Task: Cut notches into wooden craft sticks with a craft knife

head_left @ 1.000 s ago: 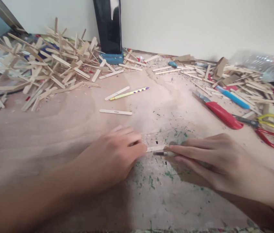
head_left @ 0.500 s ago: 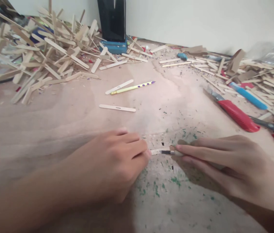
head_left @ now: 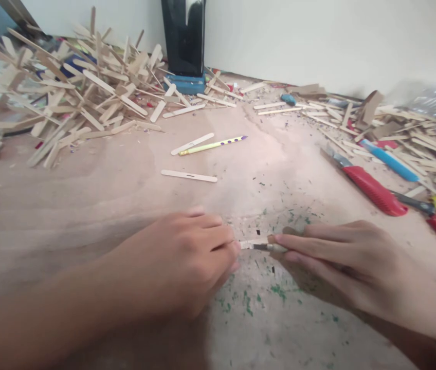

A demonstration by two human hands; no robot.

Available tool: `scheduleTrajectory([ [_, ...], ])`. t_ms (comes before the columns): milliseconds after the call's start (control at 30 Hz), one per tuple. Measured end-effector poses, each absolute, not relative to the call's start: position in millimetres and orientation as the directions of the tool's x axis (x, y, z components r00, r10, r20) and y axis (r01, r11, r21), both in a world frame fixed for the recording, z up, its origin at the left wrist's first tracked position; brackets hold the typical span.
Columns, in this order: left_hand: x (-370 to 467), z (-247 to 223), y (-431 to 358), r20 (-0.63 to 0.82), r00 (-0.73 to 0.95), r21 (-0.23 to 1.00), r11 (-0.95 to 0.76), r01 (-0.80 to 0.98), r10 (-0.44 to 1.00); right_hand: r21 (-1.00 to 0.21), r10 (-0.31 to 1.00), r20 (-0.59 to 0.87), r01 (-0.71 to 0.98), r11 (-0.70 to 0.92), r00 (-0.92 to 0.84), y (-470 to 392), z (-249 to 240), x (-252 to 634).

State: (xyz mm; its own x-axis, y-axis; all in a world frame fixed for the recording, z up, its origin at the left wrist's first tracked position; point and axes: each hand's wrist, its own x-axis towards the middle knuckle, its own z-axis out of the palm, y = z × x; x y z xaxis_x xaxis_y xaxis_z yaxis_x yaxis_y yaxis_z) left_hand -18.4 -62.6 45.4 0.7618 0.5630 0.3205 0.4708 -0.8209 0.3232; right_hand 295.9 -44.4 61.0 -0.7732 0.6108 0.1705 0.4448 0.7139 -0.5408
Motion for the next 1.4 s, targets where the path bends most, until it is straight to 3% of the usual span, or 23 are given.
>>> scheduleTrajectory([
  [333, -22, 43, -63, 0.285, 0.769, 0.337, -0.811, 0.478, 0.572, -0.445, 0.568, 0.225, 0.435, 0.783, -0.792, -42, 47, 299],
  [967, -23, 44, -61, 0.333, 0.797, 0.238, -0.863, 0.446, 0.504, -0.478, 0.557, 0.164, 0.428, 0.767, -0.814, -40, 65, 300],
  [1400, -11, 47, -80, 0.345, 0.797, 0.328, -0.859, 0.393, 0.496, -0.392, 0.548, 0.204, 0.445, 0.805, -0.811, -47, 59, 299],
])
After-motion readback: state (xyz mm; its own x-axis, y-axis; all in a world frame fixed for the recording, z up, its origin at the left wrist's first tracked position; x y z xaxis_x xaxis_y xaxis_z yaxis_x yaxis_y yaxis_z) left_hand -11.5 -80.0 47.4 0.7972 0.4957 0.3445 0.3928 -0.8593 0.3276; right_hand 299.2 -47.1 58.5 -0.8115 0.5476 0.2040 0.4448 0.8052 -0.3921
